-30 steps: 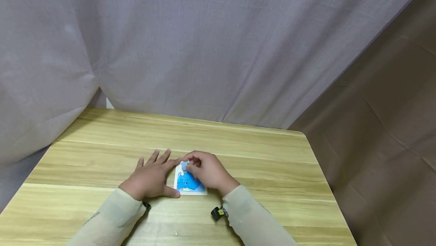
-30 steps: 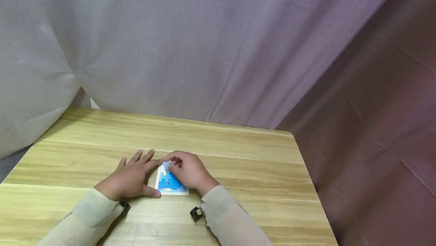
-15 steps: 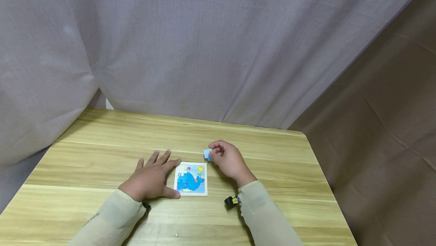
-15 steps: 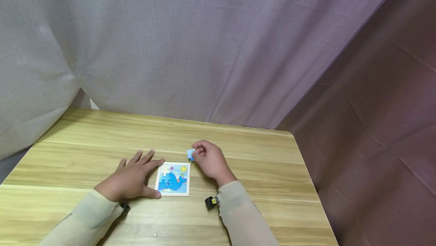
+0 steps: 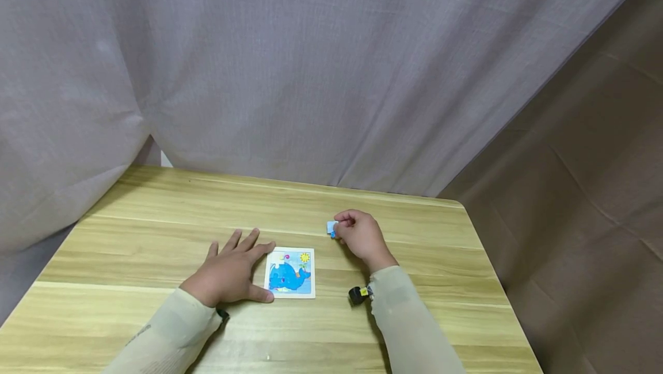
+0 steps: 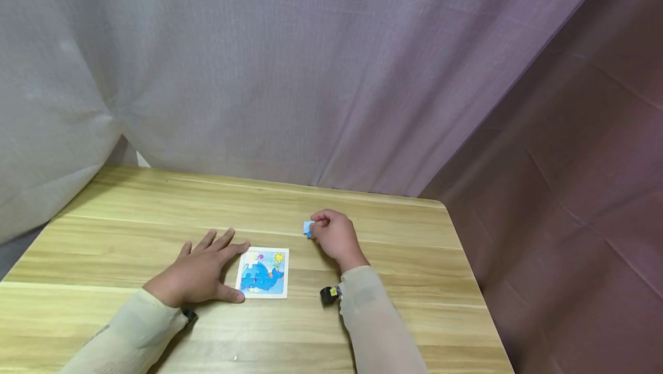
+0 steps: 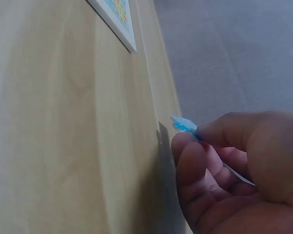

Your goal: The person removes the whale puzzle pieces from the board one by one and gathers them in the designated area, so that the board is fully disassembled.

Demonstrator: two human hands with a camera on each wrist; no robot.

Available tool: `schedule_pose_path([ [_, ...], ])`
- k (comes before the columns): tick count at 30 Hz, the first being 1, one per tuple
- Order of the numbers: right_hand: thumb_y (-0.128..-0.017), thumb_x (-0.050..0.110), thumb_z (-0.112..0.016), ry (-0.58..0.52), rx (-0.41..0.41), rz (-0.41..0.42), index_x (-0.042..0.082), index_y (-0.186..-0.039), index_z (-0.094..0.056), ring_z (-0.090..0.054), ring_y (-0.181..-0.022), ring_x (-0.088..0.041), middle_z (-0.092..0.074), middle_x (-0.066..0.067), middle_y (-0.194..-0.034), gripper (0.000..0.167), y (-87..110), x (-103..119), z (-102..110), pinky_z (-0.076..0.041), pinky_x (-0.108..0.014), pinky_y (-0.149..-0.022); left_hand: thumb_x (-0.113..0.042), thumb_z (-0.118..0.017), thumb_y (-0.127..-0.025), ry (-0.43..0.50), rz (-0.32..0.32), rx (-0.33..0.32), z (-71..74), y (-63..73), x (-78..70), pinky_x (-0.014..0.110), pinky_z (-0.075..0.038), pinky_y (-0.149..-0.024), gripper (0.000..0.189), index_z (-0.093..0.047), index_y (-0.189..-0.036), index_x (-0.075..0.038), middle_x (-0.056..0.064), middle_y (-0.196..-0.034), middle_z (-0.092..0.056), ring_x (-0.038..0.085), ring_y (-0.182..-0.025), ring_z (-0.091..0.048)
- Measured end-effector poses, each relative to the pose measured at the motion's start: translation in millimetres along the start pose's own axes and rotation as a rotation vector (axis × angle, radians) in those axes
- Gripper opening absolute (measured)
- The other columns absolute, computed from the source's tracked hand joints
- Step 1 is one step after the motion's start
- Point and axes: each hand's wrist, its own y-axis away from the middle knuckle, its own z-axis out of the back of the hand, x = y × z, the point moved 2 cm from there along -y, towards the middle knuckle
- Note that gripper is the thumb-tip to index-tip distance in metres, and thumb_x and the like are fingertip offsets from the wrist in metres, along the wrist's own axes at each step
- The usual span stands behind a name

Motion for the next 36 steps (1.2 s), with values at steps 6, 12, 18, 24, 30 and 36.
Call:
schedule_pose_path([
  [6,-0.105,0.008,-0.077,-0.014,0.019,-0.049,0.005,-0.111,-0.079,-0.075,-0.075,-0.020,-0.076,-0.009,-0.091,0.007,-10.8,-1.3,5.4,-0.064,-0.031,-0.068,-0.076,-0.093,-0.074,0.003,-0.001,-0.002,-0.3,0.3,-0.3,0.092,-0.008,-0.126,0.118,-0.045,-0.174,-0.034,0.013,-0.189,-0.023,0.056,-0.173,-0.013],
  [12,-0.106,0.010,-0.076,0.007,0.058,-0.104,0.005,-0.109,-0.078,-0.075,-0.075,-0.018,-0.079,-0.009,-0.091,0.006,-19.5,-1.8,9.8,-0.063,-0.030,-0.066,-0.076,-0.093,-0.074,0.000,-0.002,0.003,-1.2,1.3,0.7,0.092,-0.008,-0.126,0.118,-0.045,-0.174,-0.034,0.013,-0.189,-0.022,0.056,-0.173,-0.013],
  [18,-0.107,0.011,-0.076,0.051,0.095,-0.111,0.005,-0.108,-0.077,-0.073,-0.074,-0.017,-0.077,-0.008,-0.089,0.006,-25.9,-1.3,15.1,-0.060,-0.027,-0.065,-0.076,-0.093,-0.075,-0.003,-0.005,-0.002,-0.2,0.7,0.1,0.092,-0.009,-0.126,0.118,-0.045,-0.174,-0.034,0.013,-0.189,-0.022,0.056,-0.173,-0.013],
  [24,-0.107,0.009,-0.075,0.069,0.132,-0.115,0.004,-0.106,-0.077,-0.072,-0.071,-0.016,-0.076,-0.007,-0.087,0.005,-30.2,-0.2,17.7,-0.057,-0.026,-0.062,-0.076,-0.093,-0.075,-0.001,-0.001,-0.002,0.1,-0.5,-0.4,0.092,-0.008,-0.126,0.118,-0.045,-0.174,-0.035,0.013,-0.189,-0.022,0.055,-0.173,-0.013],
  [30,-0.108,0.007,-0.073,0.074,0.167,-0.133,0.002,-0.108,-0.076,-0.072,-0.071,-0.015,-0.076,-0.009,-0.090,0.006,-32.6,2.9,18.7,-0.058,-0.025,-0.063,-0.077,-0.093,-0.074,-0.007,0.002,-0.002,-0.3,-1.0,-0.2,0.092,-0.008,-0.126,0.119,-0.044,-0.174,-0.035,0.013,-0.189,-0.022,0.055,-0.173,-0.013],
  [36,-0.107,0.005,-0.074,0.068,0.175,-0.148,0.001,-0.108,-0.076,-0.072,-0.070,-0.014,-0.075,-0.009,-0.092,0.005,-34.4,3.2,18.6,-0.059,-0.024,-0.063,-0.077,-0.093,-0.074,-0.007,0.002,-0.002,-0.6,-0.9,0.0,0.092,-0.007,-0.126,0.119,-0.045,-0.174,-0.035,0.013,-0.189,-0.022,0.056,-0.173,-0.013],
])
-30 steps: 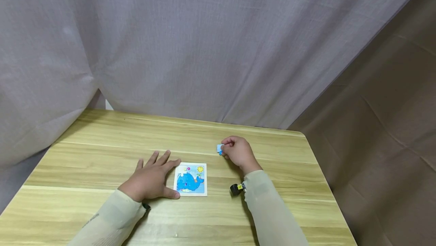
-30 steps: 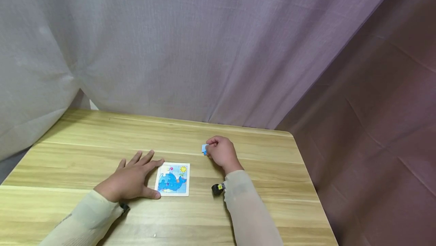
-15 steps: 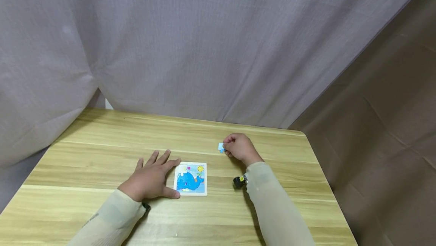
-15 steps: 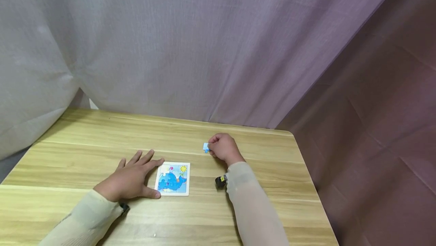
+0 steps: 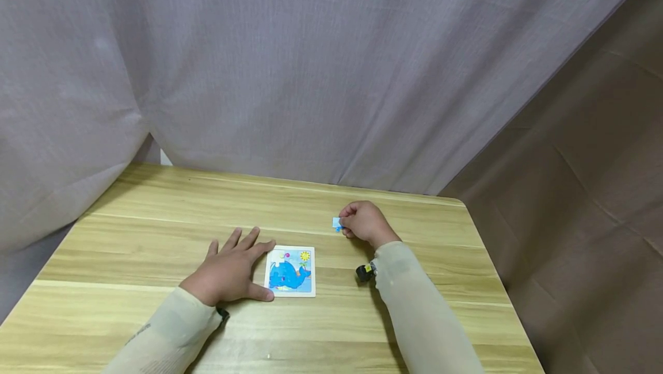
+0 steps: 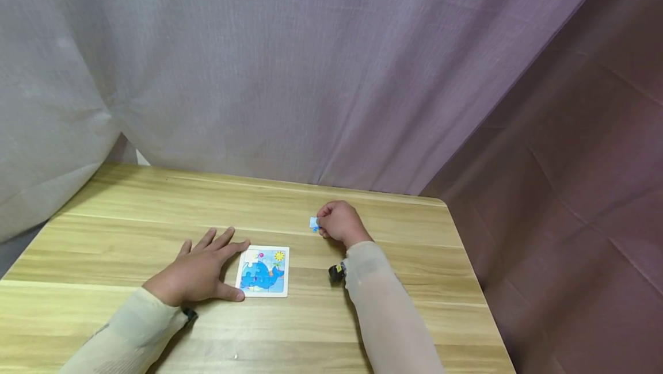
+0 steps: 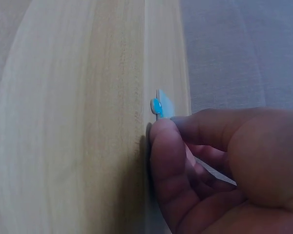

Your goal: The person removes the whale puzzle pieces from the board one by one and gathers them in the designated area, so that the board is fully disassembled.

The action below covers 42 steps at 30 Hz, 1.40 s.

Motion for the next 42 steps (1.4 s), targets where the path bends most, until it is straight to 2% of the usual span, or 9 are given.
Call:
schedule_pose_path([
  [9,-0.105,0.001,-0.074,-0.018,0.011,0.005,-0.001,-0.111,-0.074,-0.074,-0.071,-0.016,-0.074,-0.011,-0.093,0.006,0.6,0.3,0.5,-0.062,-0.025,-0.064,-0.077,-0.093,-0.074,-0.002,-0.002,0.000,-0.6,-0.5,0.4,0.092,-0.009,-0.126,0.119,-0.044,-0.174,-0.035,0.013,-0.189,-0.023,0.055,-0.173,-0.013],
  [14,-0.106,0.007,-0.076,0.050,0.021,0.029,0.004,-0.113,-0.073,-0.075,-0.073,-0.020,-0.076,-0.012,-0.094,0.008,6.4,9.2,3.6,-0.063,-0.030,-0.066,-0.077,-0.093,-0.075,-0.003,-0.002,-0.002,0.3,-0.8,0.1,0.092,-0.009,-0.126,0.118,-0.045,-0.174,-0.035,0.013,-0.189,-0.023,0.055,-0.173,-0.013],
  [18,-0.106,0.015,-0.076,0.152,0.005,0.094,0.009,-0.117,-0.074,-0.073,-0.074,-0.020,-0.073,-0.007,-0.091,0.012,14.5,23.3,4.9,-0.059,-0.031,-0.065,-0.076,-0.093,-0.075,-0.005,-0.007,-0.002,1.4,-1.0,-0.2,0.092,-0.009,-0.126,0.117,-0.045,-0.174,-0.034,0.013,-0.189,-0.023,0.056,-0.173,-0.013],
  [24,-0.106,0.018,-0.074,0.293,0.017,0.230,0.008,-0.121,-0.077,-0.059,-0.068,-0.014,-0.067,0.000,-0.086,0.018,32.7,50.7,-5.5,-0.051,-0.031,-0.066,-0.077,-0.092,-0.075,-0.008,-0.007,-0.001,1.5,-1.2,0.3,0.092,-0.009,-0.126,0.118,-0.045,-0.174,-0.034,0.013,-0.189,-0.022,0.056,-0.173,-0.013],
  [28,-0.106,0.015,-0.074,0.301,0.067,0.293,0.008,-0.120,-0.078,-0.055,-0.069,-0.012,-0.067,0.001,-0.088,0.016,45.1,63.8,-18.3,-0.048,-0.029,-0.066,-0.078,-0.092,-0.074,-0.008,-0.006,-0.004,0.4,-1.5,0.8,0.092,-0.010,-0.126,0.118,-0.045,-0.174,-0.034,0.014,-0.189,-0.023,0.057,-0.173,-0.014],
  [33,-0.106,0.012,-0.073,0.335,0.179,0.401,0.009,-0.122,-0.079,-0.056,-0.072,-0.009,-0.068,0.004,-0.089,0.017,54.4,71.6,-37.5,-0.048,-0.025,-0.066,-0.079,-0.092,-0.074,-0.014,-0.002,-0.004,-0.4,-1.4,1.4,0.092,-0.010,-0.125,0.118,-0.046,-0.173,-0.034,0.014,-0.188,-0.024,0.056,-0.172,-0.015],
  [37,-0.106,0.013,-0.076,0.387,0.274,0.460,0.013,-0.123,-0.079,-0.058,-0.076,-0.006,-0.069,0.008,-0.090,0.017,57.9,71.5,-52.1,-0.053,-0.025,-0.073,-0.080,-0.091,-0.074,-0.020,-0.005,-0.006,-0.3,-1.2,1.8,0.093,-0.011,-0.125,0.118,-0.046,-0.173,-0.033,0.014,-0.188,-0.024,0.057,-0.172,-0.015],
  [42,-0.105,0.010,-0.076,0.416,0.330,0.506,0.014,-0.123,-0.079,-0.057,-0.075,-0.004,-0.067,0.010,-0.089,0.019,62.8,71.5,-65.4,-0.054,-0.025,-0.080,-0.080,-0.090,-0.075,-0.017,-0.007,-0.006,-0.1,-0.8,2.2,0.093,-0.011,-0.125,0.118,-0.046,-0.173,-0.033,0.014,-0.188,-0.023,0.057,-0.172,-0.015],
])
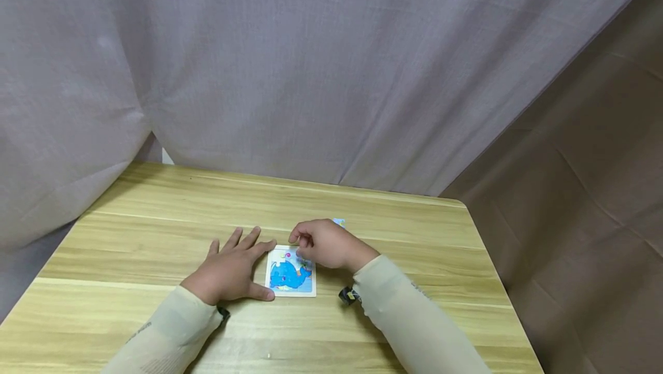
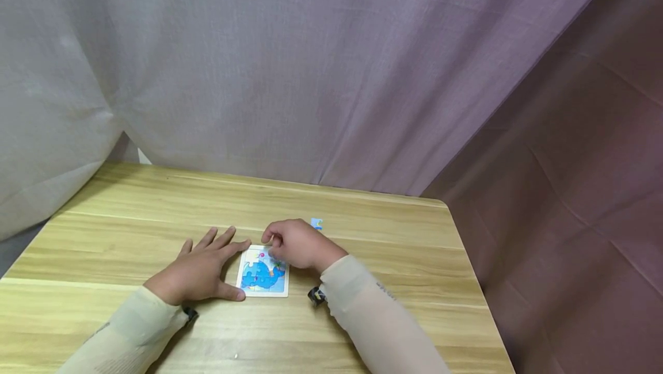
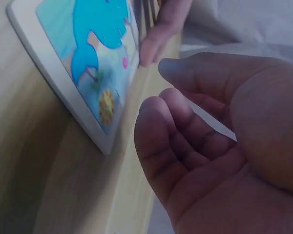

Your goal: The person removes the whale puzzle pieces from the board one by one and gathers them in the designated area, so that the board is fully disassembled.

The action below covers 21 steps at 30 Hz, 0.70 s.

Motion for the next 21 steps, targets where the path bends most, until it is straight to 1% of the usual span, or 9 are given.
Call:
schedule_pose_path([
  [2,-0.105,0.009,-0.075,0.007,0.012,0.009,0.013,-0.125,-0.078,-0.056,-0.073,-0.003,-0.066,0.010,-0.087,0.021,-1.0,2.2,-3.3,-0.053,-0.025,-0.078,-0.080,-0.090,-0.075,0.001,-0.001,-0.001,0.2,0.0,0.0,0.093,-0.011,-0.125,0.118,-0.046,-0.173,-0.033,0.014,-0.188,-0.023,0.057,-0.172,-0.015],
  [5,-0.104,0.009,-0.076,0.027,0.046,0.001,0.015,-0.128,-0.077,-0.056,-0.071,-0.003,-0.064,0.010,-0.083,0.024,-2.4,4.3,-6.8,-0.051,-0.024,-0.074,-0.080,-0.090,-0.075,0.002,-0.002,0.000,0.7,0.1,-0.3,0.093,-0.011,-0.125,0.118,-0.046,-0.173,-0.033,0.015,-0.188,-0.023,0.057,-0.172,-0.015],
  [9,-0.104,0.008,-0.076,0.076,0.092,-0.007,0.019,-0.127,-0.076,-0.056,-0.069,-0.004,-0.062,0.010,-0.080,0.026,-4.2,5.3,-10.0,-0.050,-0.023,-0.071,-0.079,-0.091,-0.076,0.010,-0.003,0.005,1.2,0.4,-0.7,0.093,-0.010,-0.125,0.117,-0.046,-0.173,-0.033,0.015,-0.188,-0.023,0.057,-0.172,-0.014],
  [12,-0.104,0.007,-0.075,0.118,0.115,0.003,0.020,-0.127,-0.075,-0.055,-0.068,-0.005,-0.062,0.008,-0.079,0.026,-5.7,4.3,-12.2,-0.049,-0.024,-0.071,-0.079,-0.091,-0.076,0.012,-0.003,0.004,1.0,0.4,-0.5,0.093,-0.010,-0.125,0.117,-0.046,-0.173,-0.033,0.015,-0.188,-0.023,0.057,-0.172,-0.014],
  [17,-0.104,0.005,-0.076,0.167,0.147,0.019,0.022,-0.132,-0.075,-0.055,-0.073,-0.007,-0.063,0.005,-0.083,0.032,-8.2,2.5,-15.1,-0.050,-0.026,-0.075,-0.078,-0.091,-0.076,0.014,-0.005,0.002,0.8,0.4,0.2,0.093,-0.010,-0.124,0.116,-0.046,-0.173,-0.033,0.015,-0.188,-0.023,0.057,-0.172,-0.014],
  [21,-0.103,0.005,-0.077,0.199,0.162,0.017,0.026,-0.138,-0.074,-0.054,-0.075,-0.008,-0.060,0.006,-0.082,0.040,-10.4,1.9,-16.4,-0.050,-0.027,-0.078,-0.078,-0.091,-0.076,0.021,-0.005,0.004,1.5,0.3,0.2,0.093,-0.010,-0.125,0.116,-0.046,-0.173,-0.033,0.015,-0.188,-0.023,0.056,-0.173,-0.014],
])
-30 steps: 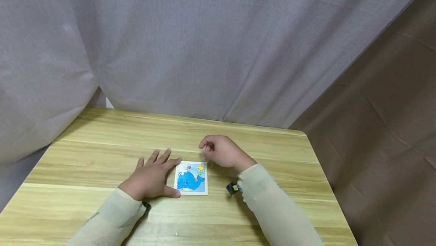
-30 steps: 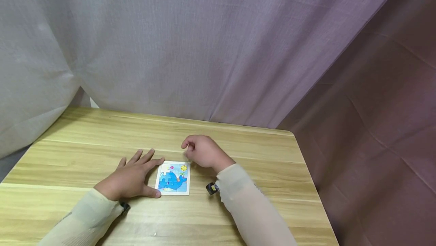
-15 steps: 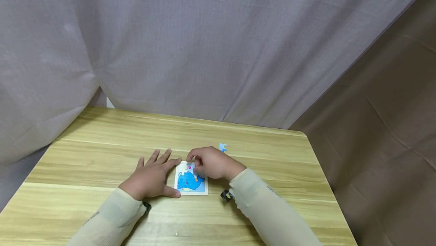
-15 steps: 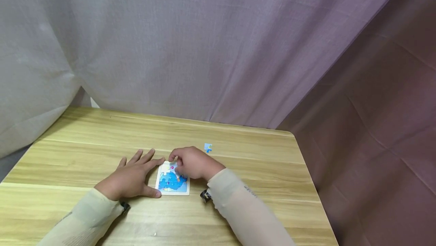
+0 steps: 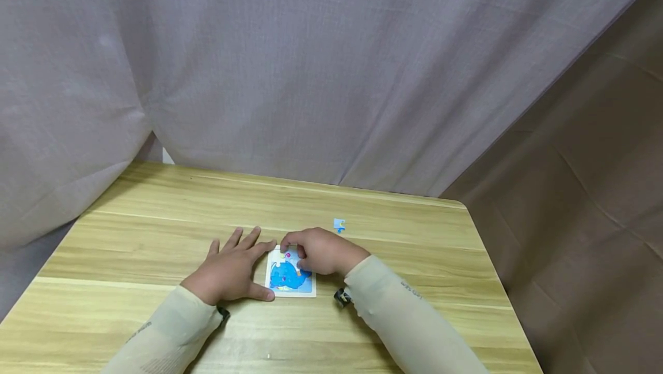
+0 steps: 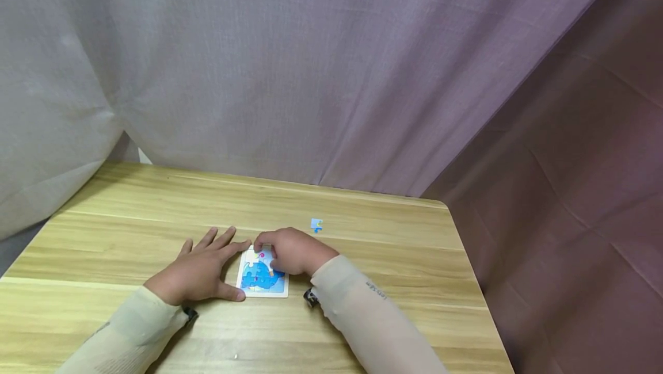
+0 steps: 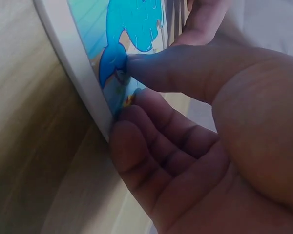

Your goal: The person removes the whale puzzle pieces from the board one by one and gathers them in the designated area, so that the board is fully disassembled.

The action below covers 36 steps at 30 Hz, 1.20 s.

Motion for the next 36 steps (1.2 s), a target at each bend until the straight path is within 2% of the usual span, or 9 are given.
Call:
schedule_pose_path([
  [5,-0.105,0.008,-0.075,0.041,0.016,-0.004,0.028,-0.139,-0.075,-0.054,-0.075,-0.008,-0.058,0.008,-0.079,0.039,-1.5,0.4,0.0,-0.051,-0.029,-0.080,-0.077,-0.091,-0.076,0.006,-0.002,0.004,0.5,0.2,-2.1,0.093,-0.009,-0.125,0.115,-0.046,-0.173,-0.034,0.015,-0.188,-0.022,0.056,-0.173,-0.014],
  [10,-0.108,0.011,-0.073,0.083,0.021,0.003,0.027,-0.136,-0.077,-0.057,-0.078,-0.009,-0.061,0.008,-0.083,0.032,-2.9,2.3,0.3,-0.052,-0.029,-0.082,-0.077,-0.091,-0.077,0.003,0.001,0.006,1.0,0.8,-3.0,0.093,-0.009,-0.125,0.115,-0.046,-0.173,-0.034,0.014,-0.189,-0.022,0.056,-0.173,-0.013],
  [16,-0.107,0.013,-0.076,0.127,0.025,0.015,0.026,-0.129,-0.078,-0.060,-0.082,-0.010,-0.065,0.009,-0.088,0.026,-4.5,4.7,1.3,-0.054,-0.029,-0.082,-0.078,-0.091,-0.076,0.001,0.000,0.006,0.9,0.9,-3.6,0.093,-0.009,-0.125,0.116,-0.046,-0.173,-0.034,0.015,-0.189,-0.023,0.056,-0.173,-0.014],
  [23,-0.103,0.007,-0.077,0.145,0.043,0.025,0.024,-0.125,-0.075,-0.063,-0.088,-0.011,-0.072,0.008,-0.097,0.028,-8.3,10.8,5.0,-0.056,-0.028,-0.087,-0.078,-0.091,-0.076,-0.008,0.000,-0.001,1.1,0.5,-1.8,0.093,-0.010,-0.125,0.117,-0.045,-0.174,-0.033,0.014,-0.189,-0.022,0.057,-0.173,-0.014],
  [31,-0.101,-0.002,-0.074,0.157,0.069,-0.074,0.026,-0.123,-0.074,-0.065,-0.093,-0.013,-0.074,0.009,-0.109,0.036,-11.9,21.6,8.0,-0.056,-0.029,-0.086,-0.079,-0.091,-0.075,-0.021,-0.005,-0.007,0.5,0.2,-1.1,0.094,-0.012,-0.124,0.117,-0.047,-0.173,-0.031,0.016,-0.188,-0.024,0.059,-0.171,-0.016],
  [36,-0.106,-0.003,-0.068,0.185,0.067,-0.145,0.027,-0.125,-0.075,-0.065,-0.096,-0.013,-0.075,0.006,-0.114,0.037,-10.2,31.3,6.4,-0.057,-0.030,-0.090,-0.079,-0.091,-0.075,-0.020,-0.006,-0.004,-1.5,-0.2,-0.2,0.093,-0.012,-0.124,0.117,-0.045,-0.174,-0.034,0.015,-0.188,-0.024,0.058,-0.172,-0.016],
])
